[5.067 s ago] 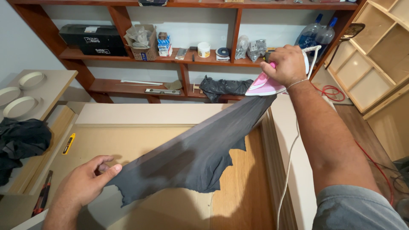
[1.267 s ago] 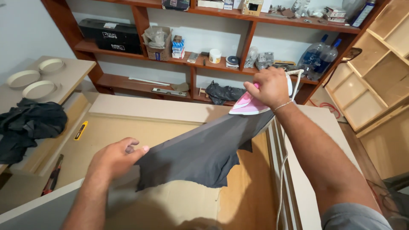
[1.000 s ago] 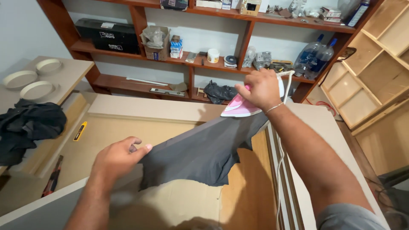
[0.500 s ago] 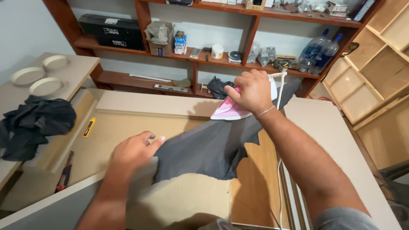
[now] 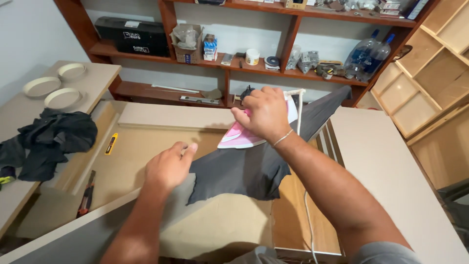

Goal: Applying a laminate sheet to a wooden board using a hand iron to activate the adhesive

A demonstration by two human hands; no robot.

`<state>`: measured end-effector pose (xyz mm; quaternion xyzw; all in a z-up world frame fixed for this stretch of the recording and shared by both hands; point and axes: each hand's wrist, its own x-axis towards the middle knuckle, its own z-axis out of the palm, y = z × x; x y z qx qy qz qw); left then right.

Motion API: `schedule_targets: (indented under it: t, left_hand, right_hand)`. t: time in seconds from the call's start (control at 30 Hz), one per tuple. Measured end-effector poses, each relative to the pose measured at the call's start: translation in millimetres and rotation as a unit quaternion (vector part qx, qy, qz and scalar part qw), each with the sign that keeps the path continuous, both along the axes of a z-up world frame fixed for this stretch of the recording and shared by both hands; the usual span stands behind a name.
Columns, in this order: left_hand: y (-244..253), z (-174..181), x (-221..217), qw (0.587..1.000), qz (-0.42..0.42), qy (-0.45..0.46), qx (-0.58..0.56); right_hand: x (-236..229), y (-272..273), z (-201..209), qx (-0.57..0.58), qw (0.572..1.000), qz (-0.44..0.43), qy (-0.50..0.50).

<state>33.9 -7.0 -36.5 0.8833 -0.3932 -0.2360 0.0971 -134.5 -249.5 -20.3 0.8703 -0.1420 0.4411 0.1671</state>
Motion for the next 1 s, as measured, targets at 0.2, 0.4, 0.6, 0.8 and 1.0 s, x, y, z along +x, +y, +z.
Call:
schedule_targets:
  t: [0.2,0.4,0.6,0.8,1.0]
  left_hand:
    - [10,29,-15,0.997,0.017,0.043,-0.055]
    - [15,32,-20,0.996,0.017,0.045,-0.076]
    - [17,33,-21,0.995,0.008,0.051,-0.085]
    - [23,44,-26,0.993,0.017,0.072,-0.09]
    - [22,37,-22,0.992,0.0,0.063,-0.109]
  right_hand:
    - [13,34,4,0.003,1.0,0.023,-0.014]
    - [27,66,9,0.008,0.998,0.053,-0.024]
    - [19,71,13,0.006,0.998,0.054,0.003]
    - [1,32,8,0.004,0.999,0.032,0.04]
    - [9,50,8,0.009,1.0,0.025,0.01]
